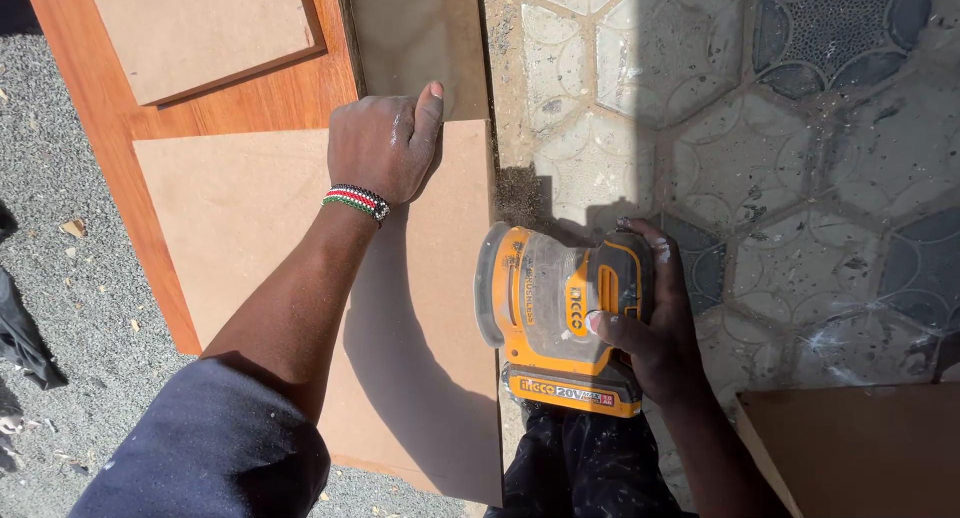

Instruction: The person uses a yellow and black cordless orbital sander to smooth the surface of a rectangular piece of light-colored wood. They hold the wood steady with their left hand while moving the sander across the surface with their right hand, working on different sections of the board.

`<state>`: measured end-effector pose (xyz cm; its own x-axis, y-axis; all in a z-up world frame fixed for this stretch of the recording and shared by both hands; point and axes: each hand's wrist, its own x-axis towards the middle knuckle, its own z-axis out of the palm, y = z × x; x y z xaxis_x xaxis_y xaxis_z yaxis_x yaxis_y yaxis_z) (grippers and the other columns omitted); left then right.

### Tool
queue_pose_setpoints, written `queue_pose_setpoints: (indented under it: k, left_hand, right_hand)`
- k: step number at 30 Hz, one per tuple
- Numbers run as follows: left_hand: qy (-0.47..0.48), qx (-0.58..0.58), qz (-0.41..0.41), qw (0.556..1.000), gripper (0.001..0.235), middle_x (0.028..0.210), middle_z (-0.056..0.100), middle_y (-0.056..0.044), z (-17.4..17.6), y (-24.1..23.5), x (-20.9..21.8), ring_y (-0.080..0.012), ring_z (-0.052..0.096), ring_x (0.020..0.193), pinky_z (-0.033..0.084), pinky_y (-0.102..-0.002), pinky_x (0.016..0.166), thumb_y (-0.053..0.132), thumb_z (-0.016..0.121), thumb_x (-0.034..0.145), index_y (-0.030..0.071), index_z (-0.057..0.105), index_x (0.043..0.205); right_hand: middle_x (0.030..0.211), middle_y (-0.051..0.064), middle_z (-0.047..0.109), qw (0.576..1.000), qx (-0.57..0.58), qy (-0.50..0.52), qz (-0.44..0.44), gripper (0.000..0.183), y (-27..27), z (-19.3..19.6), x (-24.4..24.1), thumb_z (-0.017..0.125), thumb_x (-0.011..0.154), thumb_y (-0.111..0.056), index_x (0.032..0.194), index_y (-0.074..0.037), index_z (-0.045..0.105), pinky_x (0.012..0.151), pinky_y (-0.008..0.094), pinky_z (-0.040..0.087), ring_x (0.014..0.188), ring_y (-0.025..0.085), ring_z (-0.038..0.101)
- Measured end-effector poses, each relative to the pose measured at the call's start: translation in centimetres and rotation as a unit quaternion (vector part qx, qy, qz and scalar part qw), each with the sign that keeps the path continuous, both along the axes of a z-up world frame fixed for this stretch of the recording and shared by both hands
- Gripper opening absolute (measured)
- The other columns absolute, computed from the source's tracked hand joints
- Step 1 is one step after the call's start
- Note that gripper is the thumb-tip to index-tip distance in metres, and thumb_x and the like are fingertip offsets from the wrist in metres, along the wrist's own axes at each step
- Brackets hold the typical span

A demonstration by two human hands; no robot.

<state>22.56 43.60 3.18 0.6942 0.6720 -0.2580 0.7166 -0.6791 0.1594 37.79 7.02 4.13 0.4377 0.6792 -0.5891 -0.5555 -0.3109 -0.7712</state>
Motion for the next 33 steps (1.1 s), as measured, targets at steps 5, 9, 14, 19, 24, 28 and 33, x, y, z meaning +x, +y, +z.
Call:
queue_pose_setpoints:
  k: [5, 9, 14, 19, 24, 28, 33]
  left_hand:
    - [0.004, 0.005, -0.004, 1.000, 0.088, 0.063, 0.070, -0.020, 0.3, -0.3, 0.2, -0.0491, 0.080, 0.073, 0.061, -0.058, 0.073, 0.060, 0.030, 0.134, 0.014, 0.068, 0.069]
    - [-0.001, 0.012, -0.010, 1.000, 0.087, 0.065, 0.070, -0.025, 0.5, -0.4, 0.2, -0.0536, 0.080, 0.076, 0.059, -0.062, 0.072, 0.058, 0.033, 0.135, 0.011, 0.068, 0.070]
    - [-0.019, 0.090, -0.079, 0.993, 0.074, 0.061, 0.065, -0.017, -2.0, 0.1, -1.4, -0.0521, 0.066, 0.062, 0.041, -0.057, 0.060, 0.045, 0.042, 0.135, 0.013, 0.062, 0.071]
    - [-0.032, 0.077, -0.046, 0.995, 0.078, 0.058, 0.060, -0.016, -1.0, -0.3, -0.7, -0.0477, 0.054, 0.054, 0.028, -0.058, 0.053, 0.047, 0.042, 0.134, 0.011, 0.052, 0.066]
    - [-0.045, 0.027, -0.002, 0.999, 0.087, 0.061, 0.068, -0.023, 0.6, -1.1, 0.0, -0.0502, 0.079, 0.072, 0.058, -0.057, 0.070, 0.057, 0.035, 0.135, 0.012, 0.066, 0.066]
    - [-0.034, 0.027, -0.005, 0.999, 0.088, 0.059, 0.069, -0.020, 0.7, -1.0, 0.3, -0.0469, 0.080, 0.070, 0.060, -0.056, 0.070, 0.056, 0.033, 0.135, 0.014, 0.065, 0.065]
    - [-0.032, 0.007, -0.019, 0.999, 0.087, 0.060, 0.069, -0.023, 1.6, -1.3, 0.6, -0.0467, 0.081, 0.071, 0.061, -0.055, 0.070, 0.052, 0.036, 0.135, 0.012, 0.066, 0.064]
  right_hand:
    - [0.129, 0.017, 0.075, 0.999, 0.024, -0.024, -0.012, 0.109, 2.3, -0.6, 1.4, 0.085, 0.073, -0.017, 0.175, -0.012, 0.048, 0.098, 0.041, 0.066, 0.115, 0.024, 0.076]
    - [0.121, 0.013, 0.077, 0.996, 0.076, -0.041, -0.012, 0.099, 7.3, -0.4, 4.7, 0.080, 0.085, -0.012, 0.177, -0.018, 0.045, 0.085, 0.033, 0.068, 0.102, 0.020, 0.080]
    - [0.132, 0.011, 0.072, 0.997, 0.064, -0.049, -0.015, 0.096, 10.9, -0.5, 6.7, 0.077, 0.083, -0.013, 0.173, -0.024, 0.047, 0.092, 0.036, 0.067, 0.111, 0.021, 0.073]
    - [0.129, 0.004, 0.063, 0.998, 0.039, -0.043, -0.017, 0.094, 10.1, 1.2, 5.3, 0.071, 0.080, -0.015, 0.171, -0.025, 0.047, 0.091, 0.032, 0.058, 0.109, 0.016, 0.063]
    - [0.145, 0.012, 0.068, 0.999, -0.001, -0.018, -0.045, 0.098, 2.4, -1.4, 0.2, 0.078, 0.081, -0.014, 0.175, -0.020, 0.049, 0.108, 0.041, 0.060, 0.129, 0.021, 0.065]
    - [0.146, 0.016, 0.069, 0.997, -0.050, 0.024, -0.058, 0.111, -2.2, 0.8, -4.3, 0.087, 0.071, -0.022, 0.177, -0.017, 0.051, 0.112, 0.047, 0.060, 0.133, 0.026, 0.066]
    - [0.132, 0.013, 0.075, 0.992, -0.102, 0.044, -0.059, 0.120, -6.4, -3.1, -6.8, 0.088, 0.061, -0.012, 0.177, -0.020, 0.060, 0.103, 0.044, 0.064, 0.123, 0.024, 0.071]
